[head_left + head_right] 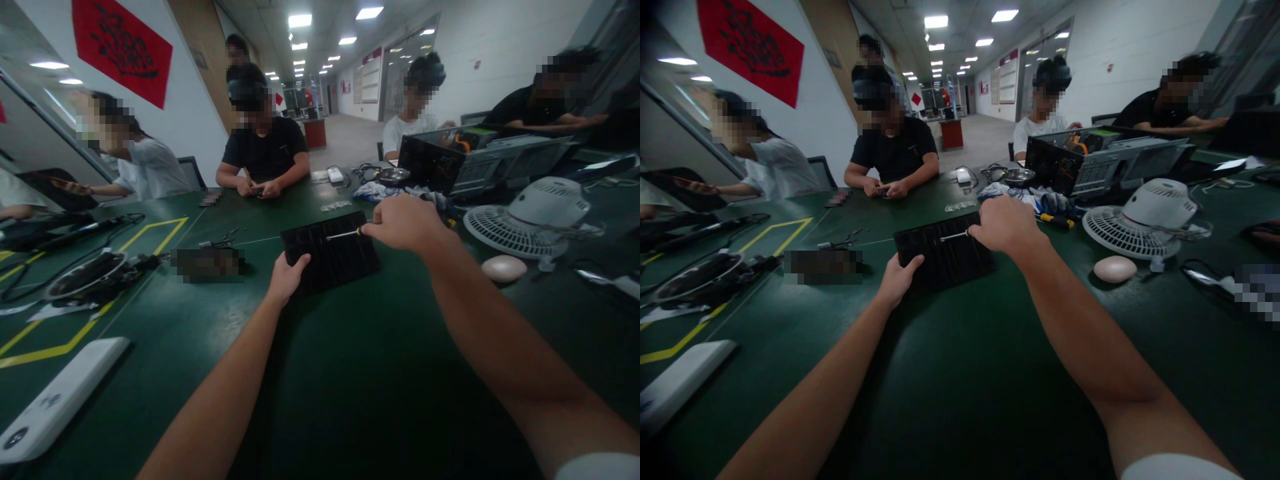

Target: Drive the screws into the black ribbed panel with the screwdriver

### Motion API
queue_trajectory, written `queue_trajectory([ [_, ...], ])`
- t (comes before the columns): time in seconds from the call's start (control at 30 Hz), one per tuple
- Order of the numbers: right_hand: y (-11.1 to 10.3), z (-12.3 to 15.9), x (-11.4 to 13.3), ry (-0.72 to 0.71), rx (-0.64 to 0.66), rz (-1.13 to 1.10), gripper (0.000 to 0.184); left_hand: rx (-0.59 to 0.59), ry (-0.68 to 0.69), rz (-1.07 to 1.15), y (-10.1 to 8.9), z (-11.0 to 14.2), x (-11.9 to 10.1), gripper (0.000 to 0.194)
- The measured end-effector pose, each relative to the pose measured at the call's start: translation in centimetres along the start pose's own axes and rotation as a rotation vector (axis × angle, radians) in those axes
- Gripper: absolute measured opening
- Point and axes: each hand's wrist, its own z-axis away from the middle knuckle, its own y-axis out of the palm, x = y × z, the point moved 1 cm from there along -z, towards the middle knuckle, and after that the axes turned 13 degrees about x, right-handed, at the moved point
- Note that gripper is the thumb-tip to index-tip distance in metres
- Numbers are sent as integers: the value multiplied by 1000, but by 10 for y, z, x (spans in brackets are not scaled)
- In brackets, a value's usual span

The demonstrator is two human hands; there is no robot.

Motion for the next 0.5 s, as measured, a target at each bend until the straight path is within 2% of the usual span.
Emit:
queue_trajectory([
  [0.13,1,-4,0,9,108,-4,54,1,9,-5,0,0,-1,44],
  [0.2,1,-6,-3,-32,161,-41,57,2,4,1,0,0,0,44],
  [0.27,0,-8,-8,-110,174,-85,51,-1,-10,7,0,0,1,45],
  [0.4,-3,-11,-22,-238,55,-91,38,10,-17,16,-1,-1,4,45],
  [0.5,-6,-9,-27,-212,-36,-87,29,8,-4,-3,-2,-1,5,44],
])
